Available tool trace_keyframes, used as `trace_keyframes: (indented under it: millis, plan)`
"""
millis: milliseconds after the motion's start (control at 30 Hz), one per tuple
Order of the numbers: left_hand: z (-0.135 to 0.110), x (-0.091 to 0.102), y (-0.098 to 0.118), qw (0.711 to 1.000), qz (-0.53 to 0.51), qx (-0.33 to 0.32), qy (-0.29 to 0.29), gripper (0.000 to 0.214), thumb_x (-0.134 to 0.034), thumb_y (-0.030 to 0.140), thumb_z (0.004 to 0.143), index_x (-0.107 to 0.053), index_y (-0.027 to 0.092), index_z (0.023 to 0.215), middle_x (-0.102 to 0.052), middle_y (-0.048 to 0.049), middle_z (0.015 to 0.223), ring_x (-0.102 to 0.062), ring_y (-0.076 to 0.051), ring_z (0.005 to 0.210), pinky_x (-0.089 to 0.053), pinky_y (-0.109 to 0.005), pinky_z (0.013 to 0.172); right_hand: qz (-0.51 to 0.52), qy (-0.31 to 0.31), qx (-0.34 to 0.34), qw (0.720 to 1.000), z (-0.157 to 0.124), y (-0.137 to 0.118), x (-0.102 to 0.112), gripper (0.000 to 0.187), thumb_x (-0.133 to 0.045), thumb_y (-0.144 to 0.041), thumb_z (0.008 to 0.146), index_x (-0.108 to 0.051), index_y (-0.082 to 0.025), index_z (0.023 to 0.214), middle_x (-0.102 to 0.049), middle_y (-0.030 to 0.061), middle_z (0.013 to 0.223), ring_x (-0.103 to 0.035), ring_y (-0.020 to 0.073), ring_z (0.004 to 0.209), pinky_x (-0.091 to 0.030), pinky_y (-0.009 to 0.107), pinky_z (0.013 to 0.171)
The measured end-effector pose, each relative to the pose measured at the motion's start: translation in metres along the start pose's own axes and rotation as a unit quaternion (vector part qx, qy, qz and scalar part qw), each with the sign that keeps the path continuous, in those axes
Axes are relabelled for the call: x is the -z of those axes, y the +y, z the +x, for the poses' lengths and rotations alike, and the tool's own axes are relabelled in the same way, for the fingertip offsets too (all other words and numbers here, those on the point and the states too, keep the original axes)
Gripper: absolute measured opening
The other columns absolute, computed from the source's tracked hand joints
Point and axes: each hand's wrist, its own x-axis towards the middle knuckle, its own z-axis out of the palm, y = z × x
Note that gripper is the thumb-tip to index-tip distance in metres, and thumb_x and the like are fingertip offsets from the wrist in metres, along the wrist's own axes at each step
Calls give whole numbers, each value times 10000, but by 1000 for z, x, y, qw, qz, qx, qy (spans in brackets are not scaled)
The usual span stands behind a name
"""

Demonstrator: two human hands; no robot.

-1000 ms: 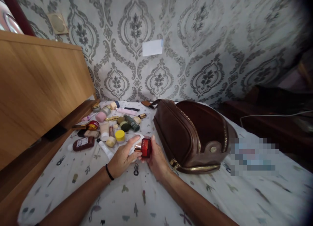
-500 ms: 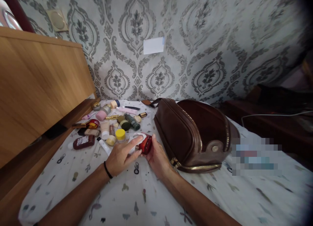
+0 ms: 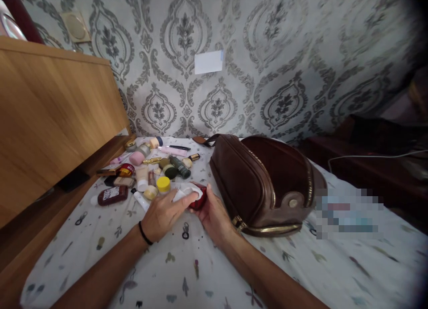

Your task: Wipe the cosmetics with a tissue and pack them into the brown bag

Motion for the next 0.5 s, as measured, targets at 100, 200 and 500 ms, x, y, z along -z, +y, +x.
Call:
trace_keyframes:
  millis: [100, 200, 500]
  plan:
    - [-1, -1, -1, 999, -31, 8, -1, 378, -424, 226, 988, -547, 297, 1339, -632, -69, 935, -646, -178, 787, -563, -294, 681, 25, 19, -22, 999, 0, -3, -2, 364, -556, -452, 930, -726, -136, 868, -738, 40, 736, -650, 128, 579, -552, 214, 483]
    - [-2, -5, -1, 998, -62, 29, 3, 402, -429, 222, 985, -507, 271, 1376, -628, -100, 1048, -656, -198, 909, -574, -320, 760, 49, 44, -46, 997, -1, -6, -5, 408, -439, -384, 997, -717, -131, 839, -733, 42, 695, -651, 117, 532, -546, 195, 447]
    - [-3, -9, -1, 996, -76, 46, 1, 472, -441, 316, 980, -440, 164, 1427, -606, -182, 1229, -624, -277, 1111, -560, -411, 900, 80, 50, -84, 992, 0, -9, -4, 412, -388, -377, 1014, -697, -112, 949, -753, 79, 756, -692, 137, 548, -573, 201, 463]
